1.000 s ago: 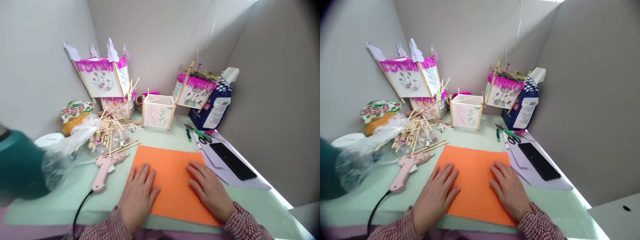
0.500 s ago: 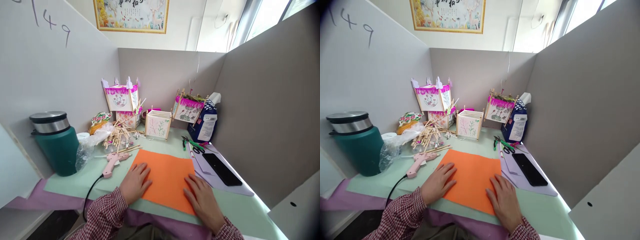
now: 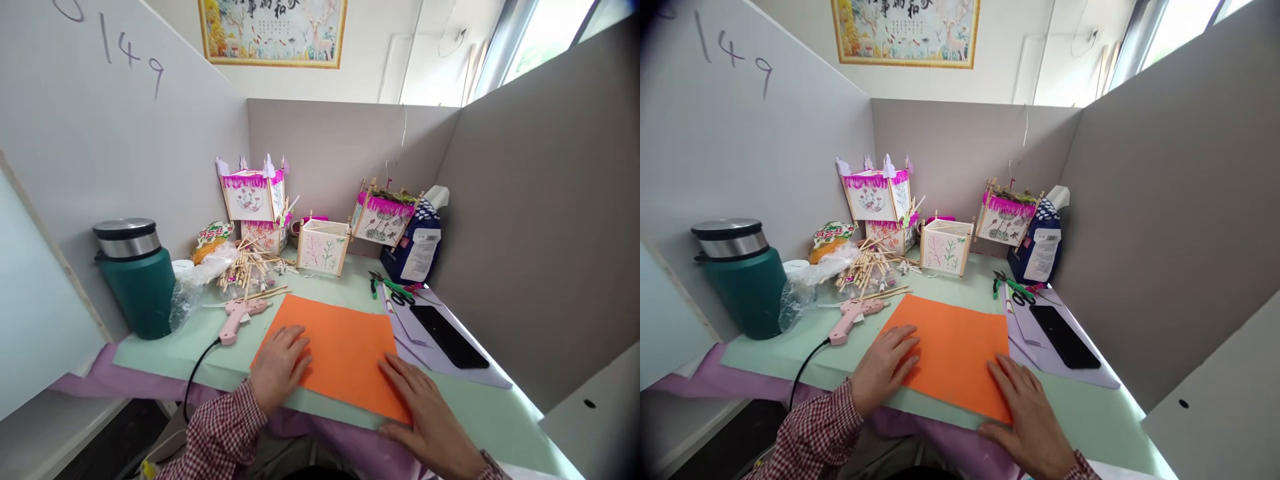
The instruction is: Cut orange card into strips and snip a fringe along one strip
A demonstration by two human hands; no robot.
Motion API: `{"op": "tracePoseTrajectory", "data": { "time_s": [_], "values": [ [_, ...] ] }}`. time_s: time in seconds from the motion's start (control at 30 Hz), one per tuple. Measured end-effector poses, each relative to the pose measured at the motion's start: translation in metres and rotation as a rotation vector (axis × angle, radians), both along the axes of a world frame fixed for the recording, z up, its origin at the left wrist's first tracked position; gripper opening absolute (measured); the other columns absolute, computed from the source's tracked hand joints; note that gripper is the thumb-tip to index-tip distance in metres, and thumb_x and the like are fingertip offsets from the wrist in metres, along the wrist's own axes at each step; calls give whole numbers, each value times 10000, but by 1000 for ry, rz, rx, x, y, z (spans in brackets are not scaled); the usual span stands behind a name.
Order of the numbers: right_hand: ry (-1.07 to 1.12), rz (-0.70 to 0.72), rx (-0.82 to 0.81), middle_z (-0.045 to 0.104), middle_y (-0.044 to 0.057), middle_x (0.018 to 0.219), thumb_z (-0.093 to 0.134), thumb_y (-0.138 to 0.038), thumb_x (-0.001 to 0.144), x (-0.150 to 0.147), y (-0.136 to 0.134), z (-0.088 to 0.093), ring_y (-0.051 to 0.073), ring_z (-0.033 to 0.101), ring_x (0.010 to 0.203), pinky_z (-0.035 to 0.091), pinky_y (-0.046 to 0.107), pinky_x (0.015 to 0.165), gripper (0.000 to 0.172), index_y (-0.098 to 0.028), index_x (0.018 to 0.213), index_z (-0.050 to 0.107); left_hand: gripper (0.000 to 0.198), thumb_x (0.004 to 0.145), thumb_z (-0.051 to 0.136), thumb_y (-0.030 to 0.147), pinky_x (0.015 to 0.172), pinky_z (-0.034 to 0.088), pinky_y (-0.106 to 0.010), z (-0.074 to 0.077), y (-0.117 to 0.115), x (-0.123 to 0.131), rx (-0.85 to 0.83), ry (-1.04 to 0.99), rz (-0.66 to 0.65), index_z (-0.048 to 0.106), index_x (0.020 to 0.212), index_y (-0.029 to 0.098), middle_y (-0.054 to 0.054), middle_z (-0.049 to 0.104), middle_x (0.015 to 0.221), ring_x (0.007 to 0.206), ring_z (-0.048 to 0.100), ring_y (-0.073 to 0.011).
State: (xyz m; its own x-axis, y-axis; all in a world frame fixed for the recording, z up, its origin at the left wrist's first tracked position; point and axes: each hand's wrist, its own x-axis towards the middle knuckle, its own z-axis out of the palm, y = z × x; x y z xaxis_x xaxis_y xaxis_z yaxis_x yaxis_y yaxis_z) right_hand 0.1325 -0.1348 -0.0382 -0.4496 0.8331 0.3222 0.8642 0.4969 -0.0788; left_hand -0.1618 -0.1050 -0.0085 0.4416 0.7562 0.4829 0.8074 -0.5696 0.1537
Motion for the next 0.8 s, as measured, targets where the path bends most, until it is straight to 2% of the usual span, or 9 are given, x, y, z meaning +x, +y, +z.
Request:
{"op": "tracePoseTrajectory", "data": {
  "time_s": [0.2,0.3,0.37,0.43,0.5,0.57,0.67,0.73,0.8],
  "values": [
    [74,22,85,371,116,1349,516,-573,725,-7,-2,4,295,311,1235,268,499,983,689,-204,1295,398,558,779,485,500,1007,277,-478,-5,-15,25,-87,108,-218,438,1241,192,-113,437,1304,1225,356,-251],
    [300,14,130,511,108,1215,554,-440,753,-13,-27,13,280,422,1146,316,473,957,457,-201,1142,550,439,810,489,383,990,296,-456,-6,-26,25,-30,21,-257,492,1189,161,-129,484,1253,1197,388,-244],
    [439,91,-73,633,77,982,486,-356,809,-15,-48,9,221,561,946,434,379,837,260,-208,963,633,282,825,473,302,912,379,-394,-8,-41,22,-48,-62,-298,589,1044,167,-108,605,1059,1040,517,-211],
    [503,142,-444,653,33,703,365,-338,863,-14,-65,-12,157,608,670,488,275,617,333,-207,753,651,209,830,457,279,749,450,-307,-18,-59,15,-189,-77,-341,646,828,189,-58,646,763,763,592,-158],
    [448,19,-716,631,13,572,327,-349,871,-8,-70,-44,139,591,515,475,241,495,404,-197,668,642,245,818,466,328,625,454,-262,-36,-73,6,-407,-41,-316,638,703,199,-26,616,621,611,579,-137],
    [343,-203,-633,655,53,613,339,-339,852,-3,-65,-77,194,628,575,498,290,517,398,-178,679,660,277,821,441,343,612,459,-278,-59,-77,-3,-561,-93,-173,636,688,198,-30,627,640,639,596,-161],
    [269,-257,-346,678,98,906,490,-353,755,-11,-50,-104,308,613,899,499,434,762,288,-208,930,667,302,807,441,390,596,489,-286,-89,-68,-11,-942,-507,13,611,951,186,-34,654,729,649,615,-164],
    [293,-192,-286,659,81,994,560,-393,714,-30,-43,-104,329,569,994,474,456,841,367,-250,1045,628,355,818,432,395,665,508,-337,-102,-58,-9,-1183,-943,27,566,1028,141,-96,654,910,780,634,-197],
    [401,-155,-327,650,47,1025,575,-448,710,-54,-39,-94,293,583,986,508,418,824,460,-267,1133,572,316,822,446,355,779,485,-394,-110,-51,-3,-1247,-1323,7,566,996,121,-135,620,1021,921,607,-231]
  ]
}}
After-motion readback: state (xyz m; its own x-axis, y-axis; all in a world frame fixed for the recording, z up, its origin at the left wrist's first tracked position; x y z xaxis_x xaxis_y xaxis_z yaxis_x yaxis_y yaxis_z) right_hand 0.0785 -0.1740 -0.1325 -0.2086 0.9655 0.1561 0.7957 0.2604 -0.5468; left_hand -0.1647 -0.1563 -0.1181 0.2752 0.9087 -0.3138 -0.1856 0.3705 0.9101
